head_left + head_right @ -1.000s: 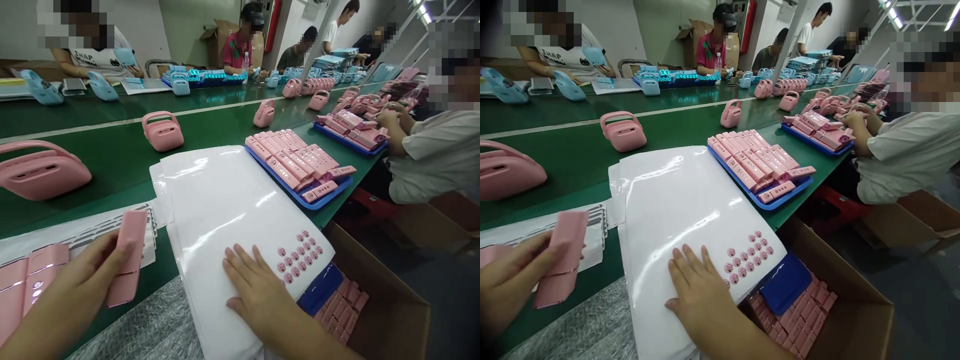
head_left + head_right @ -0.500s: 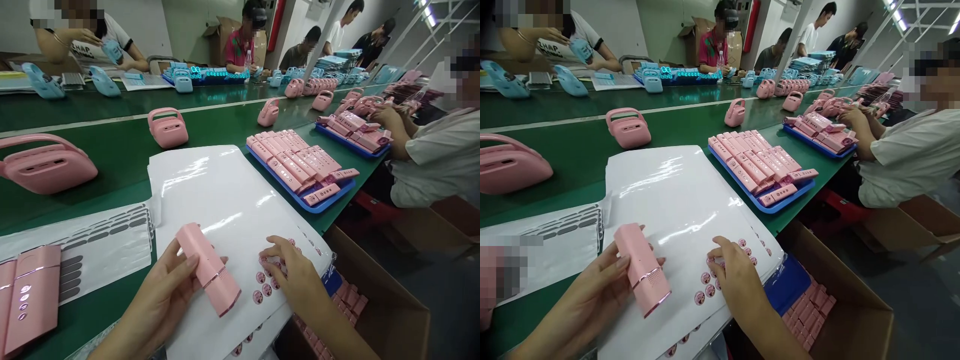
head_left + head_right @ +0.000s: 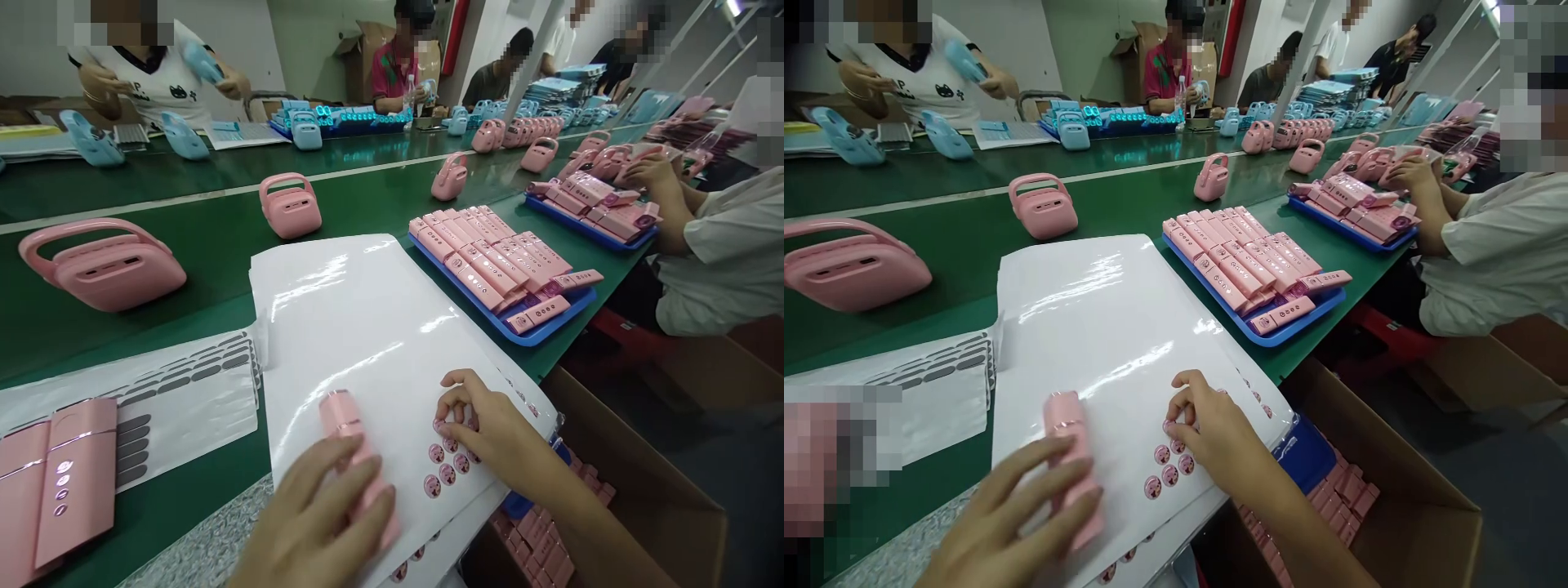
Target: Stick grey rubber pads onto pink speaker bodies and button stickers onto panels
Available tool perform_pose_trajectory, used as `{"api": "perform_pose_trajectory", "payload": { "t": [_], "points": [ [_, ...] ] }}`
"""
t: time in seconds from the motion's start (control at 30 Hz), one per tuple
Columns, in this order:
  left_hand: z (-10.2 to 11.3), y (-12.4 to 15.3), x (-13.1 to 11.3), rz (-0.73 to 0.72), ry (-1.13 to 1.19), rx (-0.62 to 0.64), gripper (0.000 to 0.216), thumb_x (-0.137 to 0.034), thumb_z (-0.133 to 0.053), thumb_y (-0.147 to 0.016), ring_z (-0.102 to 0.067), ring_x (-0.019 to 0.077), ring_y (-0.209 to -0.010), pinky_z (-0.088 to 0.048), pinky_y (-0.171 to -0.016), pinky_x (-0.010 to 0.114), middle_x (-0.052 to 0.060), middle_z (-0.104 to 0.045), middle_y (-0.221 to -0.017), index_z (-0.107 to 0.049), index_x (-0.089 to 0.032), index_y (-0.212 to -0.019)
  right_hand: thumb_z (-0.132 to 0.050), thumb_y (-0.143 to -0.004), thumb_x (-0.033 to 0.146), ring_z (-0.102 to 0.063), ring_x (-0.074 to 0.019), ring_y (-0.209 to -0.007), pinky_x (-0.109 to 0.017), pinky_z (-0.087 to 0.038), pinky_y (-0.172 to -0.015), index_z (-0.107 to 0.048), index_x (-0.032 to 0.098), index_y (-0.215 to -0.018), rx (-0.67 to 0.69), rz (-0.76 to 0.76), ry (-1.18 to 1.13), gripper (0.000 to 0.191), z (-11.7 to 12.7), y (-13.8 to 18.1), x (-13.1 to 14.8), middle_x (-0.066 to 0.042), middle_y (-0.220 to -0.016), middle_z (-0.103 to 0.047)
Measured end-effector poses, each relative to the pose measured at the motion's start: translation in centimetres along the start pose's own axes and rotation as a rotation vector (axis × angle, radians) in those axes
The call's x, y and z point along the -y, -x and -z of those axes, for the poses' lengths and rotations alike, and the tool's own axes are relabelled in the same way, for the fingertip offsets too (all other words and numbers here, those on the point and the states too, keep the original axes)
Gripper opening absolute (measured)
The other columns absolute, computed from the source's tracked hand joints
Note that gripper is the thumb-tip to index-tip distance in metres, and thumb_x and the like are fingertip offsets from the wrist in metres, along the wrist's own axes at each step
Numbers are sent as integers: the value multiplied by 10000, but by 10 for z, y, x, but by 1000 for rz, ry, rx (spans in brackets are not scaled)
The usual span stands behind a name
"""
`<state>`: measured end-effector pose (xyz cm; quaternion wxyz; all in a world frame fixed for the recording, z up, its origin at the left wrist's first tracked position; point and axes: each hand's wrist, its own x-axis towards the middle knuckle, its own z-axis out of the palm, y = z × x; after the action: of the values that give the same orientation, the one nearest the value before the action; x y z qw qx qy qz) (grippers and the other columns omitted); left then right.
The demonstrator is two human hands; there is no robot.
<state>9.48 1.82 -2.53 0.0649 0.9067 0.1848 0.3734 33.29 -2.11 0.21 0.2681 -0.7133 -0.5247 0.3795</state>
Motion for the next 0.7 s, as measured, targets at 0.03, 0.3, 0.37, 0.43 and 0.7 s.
{"api": "perform_pose_trajectory", "payload": {
  "t": [0.03, 0.3, 0.37, 0.43, 0.7],
  "points": [
    [-5, -1, -4, -50, -18, 3, 182, -222, -468, -865, -537, 246, -1086, -420, -975, 422, 84, -679, -951, -642, -180, -900, -534, -799, 156, -511, -136, -599, -272, -432, -556, -423, 255, -1035, 0, -14, -19, 279, 0, -1, 1, 43, -784, -604],
    [-29, -5, -25, -188, 36, 69, 127, -82, -560, -747, -617, 185, -982, -321, -1083, 380, 3, -694, -827, -604, -169, -666, -565, -810, 231, -472, -121, -586, -242, -394, -515, -333, 248, -924, 10, -114, -256, 258, 7, 2, 12, 51, -731, -561],
    [-31, -3, -28, -170, 26, 31, 113, -100, -564, -751, -611, 194, -1005, -343, -1072, 370, 19, -702, -860, -604, -159, -664, -597, -791, 268, -506, -133, -628, -235, -399, -509, -311, 256, -902, -25, -112, -376, 307, 3, 5, 21, 51, -737, -555],
    [-32, -1, -29, -147, 19, 4, 110, -116, -565, -759, -597, 210, -1040, -352, -1063, 383, 43, -707, -912, -598, -153, -661, -605, -781, 276, -559, -153, -686, -242, -426, -527, -301, 261, -895, -37, -102, -443, 325, -6, 7, 35, 42, -763, -569],
    [-27, 1, -28, -95, 105, -8, 154, -50, -515, -741, -599, 209, -1043, -392, -1023, 398, 58, -711, -929, -600, -157, -671, -544, -812, 196, -595, -161, -757, -293, -502, -672, -301, 260, -921, 34, -108, -344, 274, -36, -1, 66, 38, -785, -590]
  ]
}}
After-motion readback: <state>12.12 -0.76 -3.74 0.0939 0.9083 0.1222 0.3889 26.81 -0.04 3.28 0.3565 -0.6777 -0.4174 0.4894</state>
